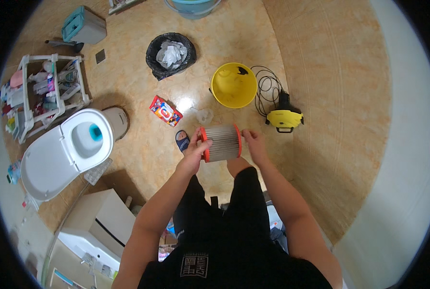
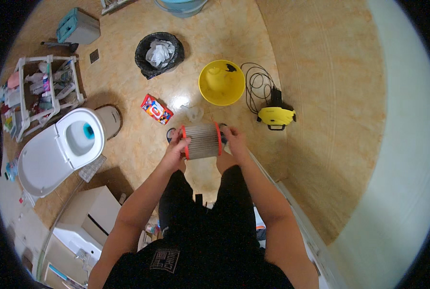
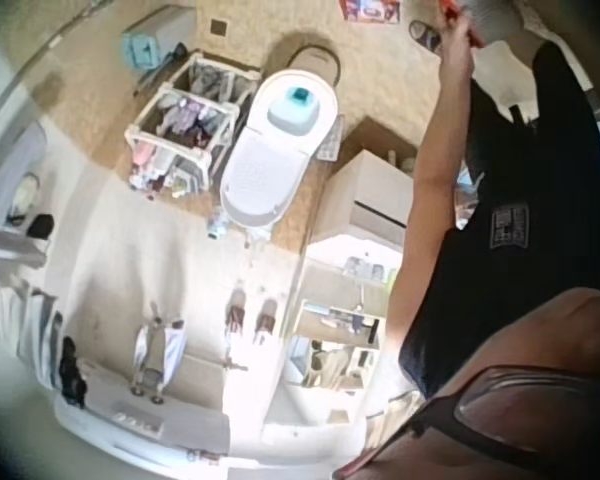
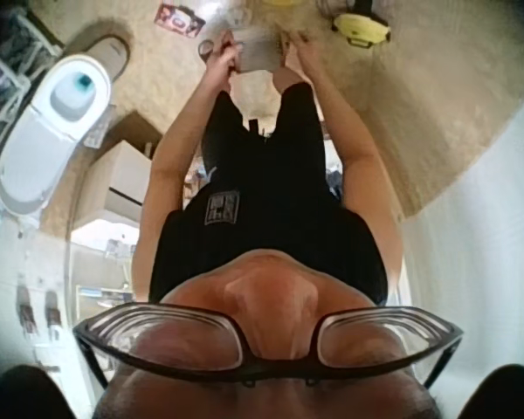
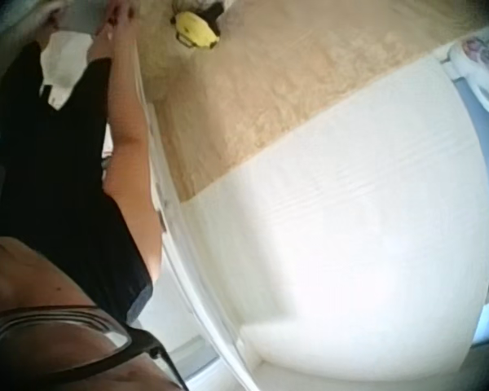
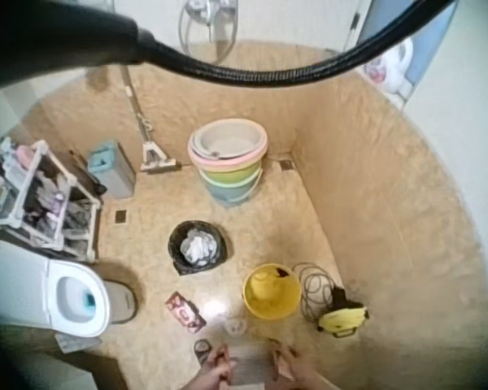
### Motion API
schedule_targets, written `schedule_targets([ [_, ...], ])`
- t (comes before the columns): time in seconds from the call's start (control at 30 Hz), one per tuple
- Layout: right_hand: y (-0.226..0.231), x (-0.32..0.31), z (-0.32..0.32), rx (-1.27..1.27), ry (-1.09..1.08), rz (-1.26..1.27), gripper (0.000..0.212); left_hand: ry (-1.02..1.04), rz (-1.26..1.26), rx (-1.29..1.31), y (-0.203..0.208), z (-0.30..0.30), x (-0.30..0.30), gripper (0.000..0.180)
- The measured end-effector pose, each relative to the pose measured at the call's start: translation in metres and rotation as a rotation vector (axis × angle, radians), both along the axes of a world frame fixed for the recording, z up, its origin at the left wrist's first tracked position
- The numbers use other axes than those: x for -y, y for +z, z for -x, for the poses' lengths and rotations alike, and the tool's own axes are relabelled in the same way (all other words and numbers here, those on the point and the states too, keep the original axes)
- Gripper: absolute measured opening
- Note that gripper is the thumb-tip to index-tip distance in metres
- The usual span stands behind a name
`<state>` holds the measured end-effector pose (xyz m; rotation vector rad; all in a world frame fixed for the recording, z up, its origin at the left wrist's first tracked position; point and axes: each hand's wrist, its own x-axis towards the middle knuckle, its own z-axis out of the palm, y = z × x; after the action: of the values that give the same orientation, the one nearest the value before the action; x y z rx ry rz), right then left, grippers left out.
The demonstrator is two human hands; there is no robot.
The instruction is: The person assembles a yellow wet/dry vacuum cleaner by inserting a cylindrical filter into the top, covering it with a white mesh bag, and securing the yellow lid. The person then places the assembled unit on the floor.
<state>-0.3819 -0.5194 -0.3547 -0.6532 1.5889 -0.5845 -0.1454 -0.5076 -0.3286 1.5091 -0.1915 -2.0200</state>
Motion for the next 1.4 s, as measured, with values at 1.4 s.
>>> schedule_targets([
  [1.4,-0.416,-0.076,0.364,-0.136,-1.407,0.28,0.038,-0.135,0.245,-0.144,-0.335,0.092,0.194,0.059],
])
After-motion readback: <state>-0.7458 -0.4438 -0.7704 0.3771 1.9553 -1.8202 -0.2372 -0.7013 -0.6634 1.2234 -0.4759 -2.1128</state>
